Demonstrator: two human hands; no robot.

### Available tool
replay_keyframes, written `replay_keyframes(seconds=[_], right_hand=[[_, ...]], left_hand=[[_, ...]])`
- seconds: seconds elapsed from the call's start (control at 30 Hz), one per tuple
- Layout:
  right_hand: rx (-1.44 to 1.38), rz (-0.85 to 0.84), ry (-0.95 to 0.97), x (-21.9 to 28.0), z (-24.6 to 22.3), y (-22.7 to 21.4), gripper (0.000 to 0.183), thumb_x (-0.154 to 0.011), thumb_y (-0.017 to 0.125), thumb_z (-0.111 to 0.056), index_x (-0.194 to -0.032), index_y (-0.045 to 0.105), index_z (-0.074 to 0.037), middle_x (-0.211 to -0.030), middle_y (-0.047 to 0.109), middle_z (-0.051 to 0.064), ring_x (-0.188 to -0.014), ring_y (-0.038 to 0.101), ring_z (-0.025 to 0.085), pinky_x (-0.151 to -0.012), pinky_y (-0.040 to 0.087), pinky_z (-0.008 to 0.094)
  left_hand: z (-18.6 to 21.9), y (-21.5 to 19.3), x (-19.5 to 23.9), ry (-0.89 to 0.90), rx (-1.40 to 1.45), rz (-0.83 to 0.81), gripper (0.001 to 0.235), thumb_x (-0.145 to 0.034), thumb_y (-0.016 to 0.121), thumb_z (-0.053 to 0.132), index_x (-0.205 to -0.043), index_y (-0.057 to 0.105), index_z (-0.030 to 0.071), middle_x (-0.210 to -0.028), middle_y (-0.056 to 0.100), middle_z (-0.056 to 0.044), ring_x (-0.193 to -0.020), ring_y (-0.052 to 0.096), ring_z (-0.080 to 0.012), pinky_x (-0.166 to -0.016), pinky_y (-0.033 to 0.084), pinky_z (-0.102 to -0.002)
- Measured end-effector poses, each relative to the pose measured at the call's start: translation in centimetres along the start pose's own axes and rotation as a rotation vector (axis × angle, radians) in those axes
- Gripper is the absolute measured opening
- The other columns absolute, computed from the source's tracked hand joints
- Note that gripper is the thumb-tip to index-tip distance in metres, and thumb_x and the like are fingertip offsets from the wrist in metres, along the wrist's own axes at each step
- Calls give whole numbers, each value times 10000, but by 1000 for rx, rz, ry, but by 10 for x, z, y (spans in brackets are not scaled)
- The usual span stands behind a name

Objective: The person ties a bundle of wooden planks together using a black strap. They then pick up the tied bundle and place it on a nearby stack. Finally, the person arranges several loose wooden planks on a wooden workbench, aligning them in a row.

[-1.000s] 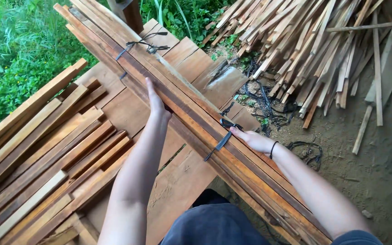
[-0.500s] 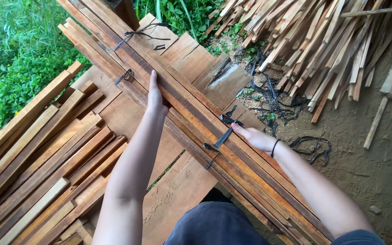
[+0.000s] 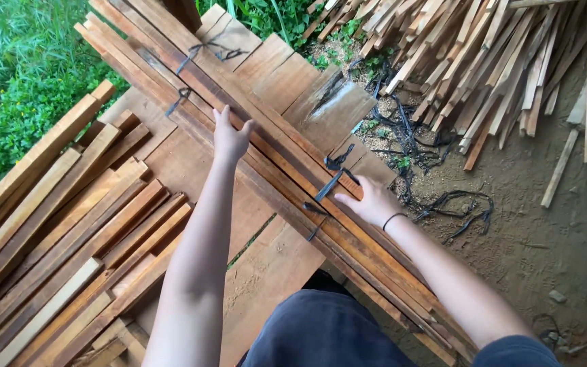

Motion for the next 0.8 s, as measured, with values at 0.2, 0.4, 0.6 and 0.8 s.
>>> replay_keyframes(seconds=[0.2,0.4,0.6,0.8], right_hand=[[8,109,-28,-19,21,15,706,-981,453,-770,-1275,652,-160,-1202,706,130,-1216,646,324,-1039,516,455],[117,195,-41,-32,36,10,755,-976,391,-849,-1123,693,-173,-1052,718,147,-1101,685,363,-948,543,488],[288,339,-69,-51,59,19,682,-1000,377,-847,-1041,688,-241,-1040,744,82,-1063,711,317,-897,537,502],[345,1075,-563,21,-90,-6,710,-891,812,-494,-1381,609,-22,-1453,531,199,-1237,547,411,-1000,403,528]], left_hand=[[2,-13,44,118,354,25,655,-968,780,279,-1466,493,-35,-1609,264,-352,-1305,530,-516,-1078,519,-554],[-31,-57,92,199,409,189,482,-987,749,210,-1342,581,-70,-1483,410,-395,-1215,544,-588,-987,581,-538],[-81,-132,138,138,412,229,406,-1019,698,253,-1369,619,61,-1521,450,-253,-1190,635,-467,-967,597,-483],[-143,-259,212,230,370,462,291,-1029,687,201,-1288,670,69,-1413,546,-235,-1081,719,-408,-877,639,-436]])
Point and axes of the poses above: each hand's wrist, its own x-axis away from the middle knuckle, its own y-axis out of the palm, z = x × y, the point moved 8 cm from there along -x, towards the middle knuckle
